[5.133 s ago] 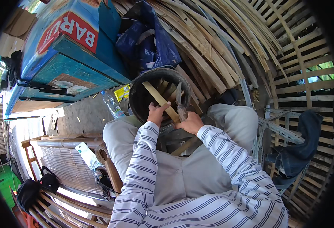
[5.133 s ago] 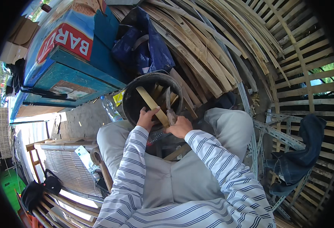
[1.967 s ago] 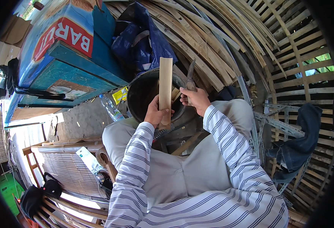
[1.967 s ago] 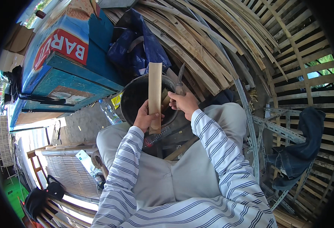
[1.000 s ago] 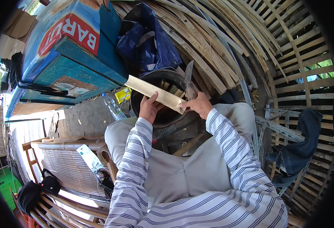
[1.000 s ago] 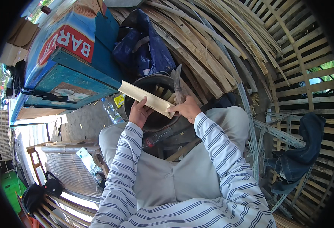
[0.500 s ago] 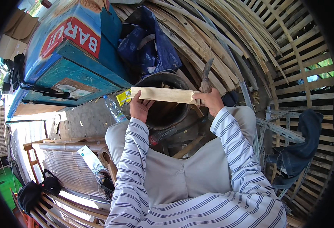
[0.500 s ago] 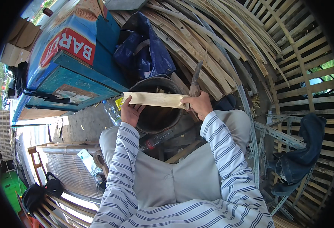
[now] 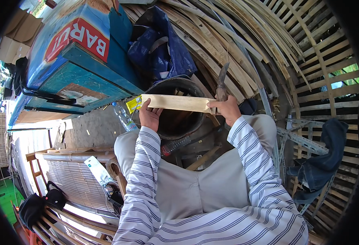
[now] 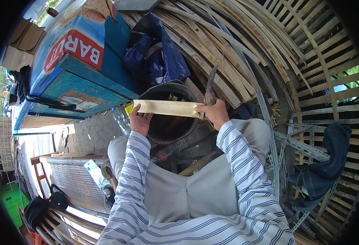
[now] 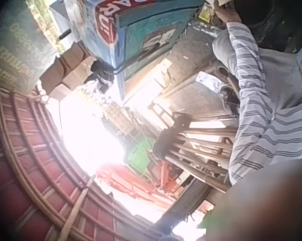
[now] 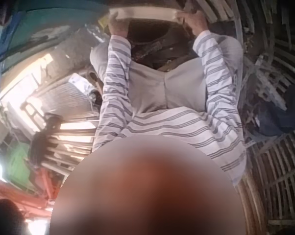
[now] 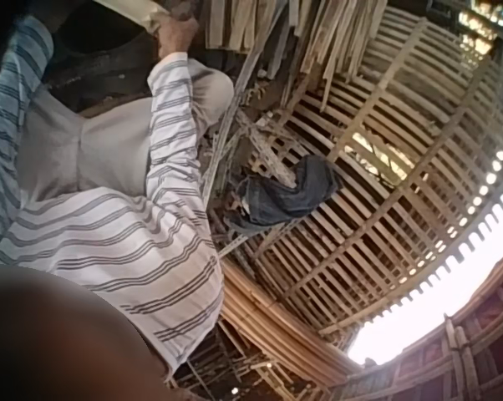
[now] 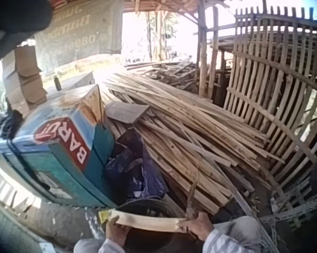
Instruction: Using a knife to shave and shape a piece of bamboo over a bucket in a workshop.
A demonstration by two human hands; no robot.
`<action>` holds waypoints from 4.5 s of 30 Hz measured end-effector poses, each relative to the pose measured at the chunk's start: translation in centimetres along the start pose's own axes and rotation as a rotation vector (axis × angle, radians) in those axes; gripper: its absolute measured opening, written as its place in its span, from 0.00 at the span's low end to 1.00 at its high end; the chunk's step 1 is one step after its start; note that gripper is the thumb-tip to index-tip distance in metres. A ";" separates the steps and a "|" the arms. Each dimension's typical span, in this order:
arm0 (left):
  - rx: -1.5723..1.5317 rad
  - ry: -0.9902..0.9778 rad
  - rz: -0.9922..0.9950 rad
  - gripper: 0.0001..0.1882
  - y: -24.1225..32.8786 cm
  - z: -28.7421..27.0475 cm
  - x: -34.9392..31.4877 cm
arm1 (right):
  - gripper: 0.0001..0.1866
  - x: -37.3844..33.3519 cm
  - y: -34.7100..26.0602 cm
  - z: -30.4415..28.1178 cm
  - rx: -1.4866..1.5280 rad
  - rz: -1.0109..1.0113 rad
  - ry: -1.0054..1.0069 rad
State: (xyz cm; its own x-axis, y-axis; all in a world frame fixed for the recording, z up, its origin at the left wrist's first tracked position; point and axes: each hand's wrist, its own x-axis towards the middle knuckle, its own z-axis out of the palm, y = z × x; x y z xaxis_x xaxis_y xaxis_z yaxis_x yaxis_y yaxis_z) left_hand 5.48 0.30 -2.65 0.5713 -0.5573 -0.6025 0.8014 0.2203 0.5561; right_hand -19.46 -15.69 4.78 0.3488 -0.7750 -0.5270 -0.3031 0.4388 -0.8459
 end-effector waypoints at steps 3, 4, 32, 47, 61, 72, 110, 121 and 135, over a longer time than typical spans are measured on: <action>0.068 0.041 0.015 0.18 -0.2 0.2 0.0 | 0.24 -0.2 -0.3 0.0 0.011 0.009 0.009; 0.125 0.035 0.044 0.17 -0.3 0.3 -0.1 | 0.24 -0.2 -0.3 0.0 0.013 0.015 0.009; 0.596 0.409 -0.143 0.61 -8.4 -3.9 3.9 | 0.23 -5.3 2.6 6.1 -0.410 -0.425 0.128; 0.435 -0.300 -0.372 0.57 -8.9 2.3 -4.8 | 0.28 -3.9 4.1 6.8 -0.492 -0.355 0.161; 0.440 -0.209 -0.342 0.59 -7.7 2.7 -4.2 | 0.29 -3.8 3.8 6.4 -0.535 -0.343 0.063; 0.925 0.462 -0.267 0.51 -11.2 -4.1 3.8 | 0.25 -3.6 3.5 5.0 -0.442 -0.278 -0.074; 1.551 -0.614 0.536 0.31 -5.3 0.3 -2.4 | 0.22 -2.7 1.8 3.0 -0.670 -0.736 -0.170; 1.698 -0.251 0.166 0.28 -4.0 1.2 -2.6 | 0.23 -1.5 -0.4 0.3 -0.486 -0.508 -0.169; 2.021 -0.401 0.443 0.31 -4.7 0.9 -2.6 | 0.21 -0.5 -1.5 -2.8 -0.013 -0.263 -0.128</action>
State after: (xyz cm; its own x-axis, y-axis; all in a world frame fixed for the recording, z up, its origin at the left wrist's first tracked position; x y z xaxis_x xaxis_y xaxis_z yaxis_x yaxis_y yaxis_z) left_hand 0.12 -0.03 -3.17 0.3430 -0.8851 -0.3146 -0.7620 -0.4580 0.4578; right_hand -21.71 -17.24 6.50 0.5258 -0.7973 -0.2966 -0.1988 0.2239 -0.9541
